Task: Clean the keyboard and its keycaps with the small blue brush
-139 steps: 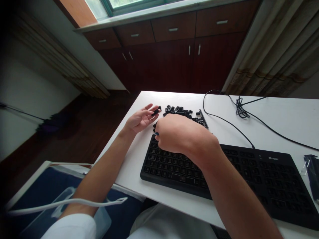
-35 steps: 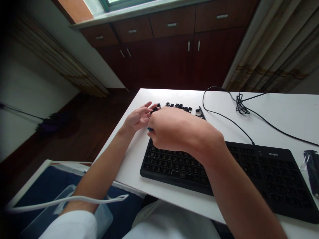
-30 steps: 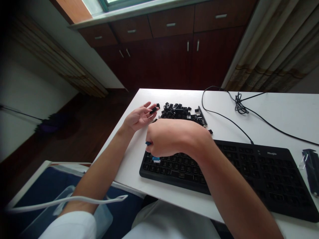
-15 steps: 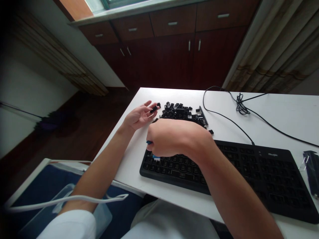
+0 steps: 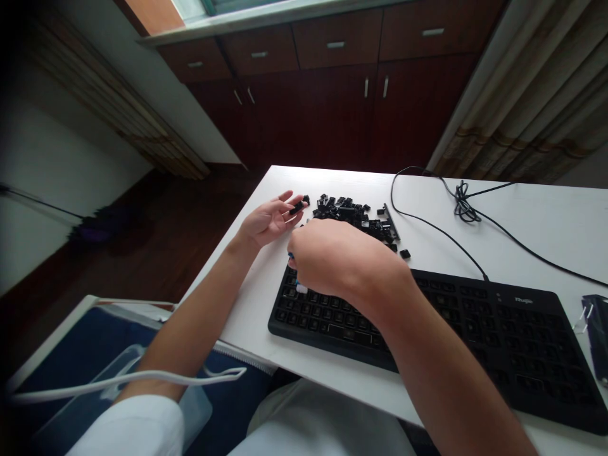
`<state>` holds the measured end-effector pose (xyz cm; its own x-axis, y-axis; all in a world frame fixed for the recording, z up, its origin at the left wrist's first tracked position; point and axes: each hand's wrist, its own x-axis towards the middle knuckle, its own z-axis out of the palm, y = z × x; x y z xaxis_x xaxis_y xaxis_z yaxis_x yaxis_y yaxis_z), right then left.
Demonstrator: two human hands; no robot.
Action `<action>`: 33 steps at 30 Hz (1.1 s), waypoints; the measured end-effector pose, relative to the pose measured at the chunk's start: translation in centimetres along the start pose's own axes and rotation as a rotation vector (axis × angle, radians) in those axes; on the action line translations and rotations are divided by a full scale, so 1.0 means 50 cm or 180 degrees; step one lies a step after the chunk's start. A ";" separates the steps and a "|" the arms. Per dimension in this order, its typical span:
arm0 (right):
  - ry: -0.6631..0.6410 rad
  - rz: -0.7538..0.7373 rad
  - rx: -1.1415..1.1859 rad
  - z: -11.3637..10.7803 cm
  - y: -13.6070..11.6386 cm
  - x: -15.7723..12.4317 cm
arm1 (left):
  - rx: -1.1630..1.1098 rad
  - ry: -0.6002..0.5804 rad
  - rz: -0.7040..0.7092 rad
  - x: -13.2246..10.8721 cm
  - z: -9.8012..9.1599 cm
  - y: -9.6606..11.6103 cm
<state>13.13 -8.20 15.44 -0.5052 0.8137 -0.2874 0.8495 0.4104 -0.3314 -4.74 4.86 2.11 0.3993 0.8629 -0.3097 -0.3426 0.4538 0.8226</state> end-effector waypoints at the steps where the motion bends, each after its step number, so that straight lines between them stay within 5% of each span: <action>1: 0.0189 0.0041 -0.0107 0.000 -0.002 0.002 | -0.0004 0.0019 -0.0004 0.000 0.001 0.001; 5: 0.0650 0.0045 -0.0233 -0.006 -0.004 0.004 | -0.0010 0.0065 -0.0016 -0.002 0.002 0.003; 11: 0.0108 0.0051 -0.0019 -0.001 0.002 0.005 | -0.0021 -0.0009 0.0013 0.001 -0.003 -0.001; 20: 0.0626 -0.0038 -0.0244 -0.007 -0.005 -0.001 | -0.0041 0.0032 -0.0031 -0.004 0.003 0.002; 26: -0.0015 -0.0115 0.0058 0.007 -0.009 -0.006 | -0.0067 0.0126 -0.0065 -0.006 0.008 0.004; 33: 0.0429 -0.0063 -0.0158 0.004 -0.030 -0.023 | -0.0066 0.0135 -0.0119 -0.008 0.011 0.006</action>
<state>12.43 -9.83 16.08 -0.4997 0.8519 -0.1567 0.8478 0.4440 -0.2900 -4.52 4.53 2.75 0.3760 0.8536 -0.3604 -0.3459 0.4902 0.8001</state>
